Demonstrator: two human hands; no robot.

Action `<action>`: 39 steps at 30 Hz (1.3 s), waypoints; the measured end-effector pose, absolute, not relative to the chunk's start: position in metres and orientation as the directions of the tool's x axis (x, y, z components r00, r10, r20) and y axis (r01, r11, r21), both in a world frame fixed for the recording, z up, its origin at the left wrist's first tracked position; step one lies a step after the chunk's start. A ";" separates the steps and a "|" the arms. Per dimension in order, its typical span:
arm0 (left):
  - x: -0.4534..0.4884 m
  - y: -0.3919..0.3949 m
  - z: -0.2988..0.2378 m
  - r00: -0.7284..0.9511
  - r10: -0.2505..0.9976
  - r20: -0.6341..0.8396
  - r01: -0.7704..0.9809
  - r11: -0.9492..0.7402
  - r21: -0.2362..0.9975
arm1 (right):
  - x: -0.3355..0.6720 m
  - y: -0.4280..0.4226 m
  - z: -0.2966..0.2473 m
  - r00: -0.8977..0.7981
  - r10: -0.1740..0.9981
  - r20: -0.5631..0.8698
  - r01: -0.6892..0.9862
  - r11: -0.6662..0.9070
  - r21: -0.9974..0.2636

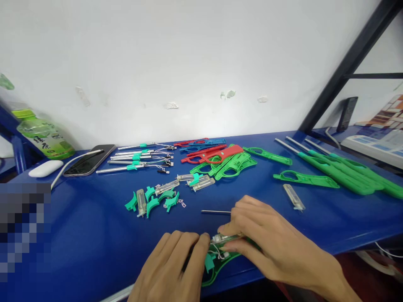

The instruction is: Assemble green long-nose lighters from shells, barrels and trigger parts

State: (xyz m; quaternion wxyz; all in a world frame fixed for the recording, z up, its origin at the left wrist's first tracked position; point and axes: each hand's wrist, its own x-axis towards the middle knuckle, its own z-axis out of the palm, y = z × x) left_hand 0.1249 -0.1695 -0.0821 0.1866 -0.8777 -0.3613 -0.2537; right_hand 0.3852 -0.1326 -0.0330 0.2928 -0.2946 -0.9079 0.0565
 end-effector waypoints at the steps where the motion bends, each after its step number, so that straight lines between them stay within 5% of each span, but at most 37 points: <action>1: 0.125 -0.170 -0.082 0.612 0.537 0.581 0.727 -0.672 -0.144 | 0.385 -0.133 -0.033 -0.657 0.567 0.496 0.500 0.821 -0.276; 39: 0.127 -0.170 -0.080 0.592 0.521 0.615 0.731 -0.669 -0.138 | 0.388 -0.129 -0.041 -0.663 0.522 0.537 0.466 0.849 -0.250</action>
